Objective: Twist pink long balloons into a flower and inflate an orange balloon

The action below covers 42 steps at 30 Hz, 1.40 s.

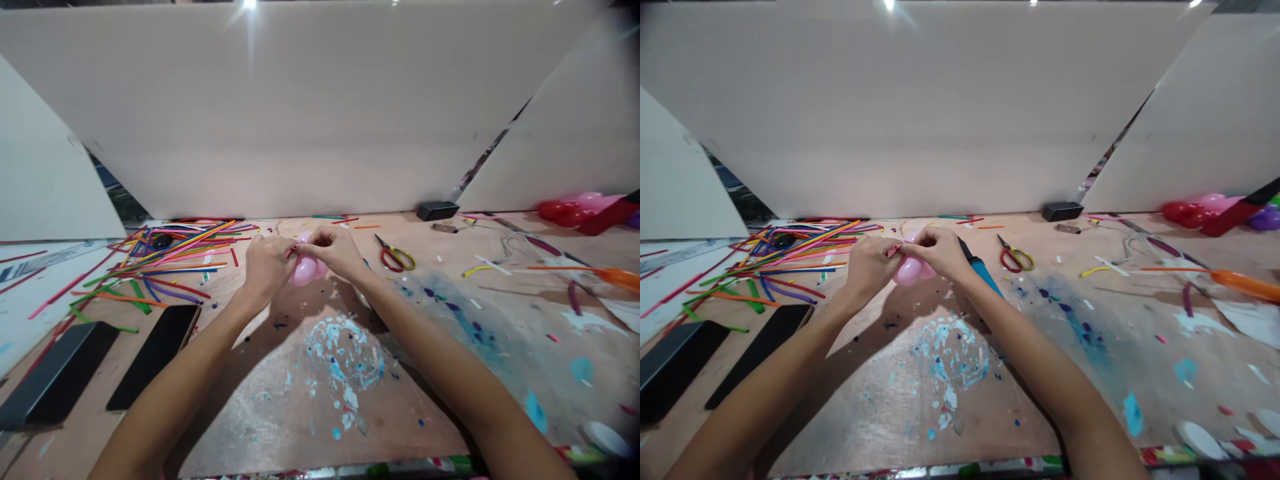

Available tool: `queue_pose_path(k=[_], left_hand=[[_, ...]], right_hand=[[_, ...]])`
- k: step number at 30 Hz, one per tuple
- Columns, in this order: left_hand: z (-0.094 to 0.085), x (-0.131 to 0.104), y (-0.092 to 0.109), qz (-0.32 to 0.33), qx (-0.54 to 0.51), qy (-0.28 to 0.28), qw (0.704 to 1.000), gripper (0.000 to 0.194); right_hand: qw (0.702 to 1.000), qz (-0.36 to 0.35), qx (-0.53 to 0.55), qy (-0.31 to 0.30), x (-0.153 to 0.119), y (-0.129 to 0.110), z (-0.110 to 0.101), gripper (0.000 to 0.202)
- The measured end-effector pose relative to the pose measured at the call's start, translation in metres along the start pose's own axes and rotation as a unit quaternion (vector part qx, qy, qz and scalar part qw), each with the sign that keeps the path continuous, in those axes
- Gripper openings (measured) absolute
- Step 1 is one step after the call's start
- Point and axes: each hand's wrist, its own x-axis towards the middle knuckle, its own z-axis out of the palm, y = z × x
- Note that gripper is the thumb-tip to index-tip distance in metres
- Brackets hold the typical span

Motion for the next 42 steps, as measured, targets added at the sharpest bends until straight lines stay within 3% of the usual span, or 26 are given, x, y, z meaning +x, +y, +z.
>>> queue_pose_path(k=[4,7,10,15,21,24,29,35,39,42], left_hand=[[0.003,-0.003,0.001,0.054,0.068,0.086,0.993,0.020],[0.006,-0.006,0.002,0.073,0.062,0.154,0.983,0.018],[0.007,-0.007,0.005,0.065,0.014,0.177,0.982,0.017],[0.003,-0.007,0.014,0.022,-0.038,0.159,0.986,0.024],[-0.004,-0.006,0.019,-0.013,-0.082,0.052,0.995,0.033],[-0.010,-0.004,0.014,0.018,-0.012,0.008,1.000,0.024],[-0.019,0.001,0.000,0.147,0.045,-0.026,0.988,0.024],[-0.025,0.005,-0.013,0.235,0.037,0.021,0.971,0.020],[-0.024,0.006,-0.014,0.296,0.061,0.070,0.951,0.017],[-0.020,0.005,-0.014,0.343,0.073,0.069,0.934,0.018]], right_hand=[[0.997,0.038,0.069,-0.015,0.001,0.002,0.006,0.036],[0.998,-0.039,0.048,0.009,0.000,-0.004,0.008,0.023],[0.990,-0.127,-0.013,0.059,-0.004,-0.012,0.008,0.014],[0.985,-0.164,-0.023,0.054,-0.008,-0.019,0.007,0.013],[0.977,-0.195,-0.071,0.054,-0.009,-0.021,0.003,0.024],[0.982,-0.167,-0.075,0.044,-0.009,-0.015,0.002,0.025],[0.995,-0.092,-0.019,0.029,-0.006,-0.005,0.003,0.023],[0.998,-0.025,-0.052,-0.003,-0.005,-0.012,0.001,0.019],[0.992,0.025,-0.036,-0.120,-0.005,-0.020,-0.010,0.020],[0.975,0.064,-0.043,-0.206,-0.004,-0.021,-0.019,0.021]])
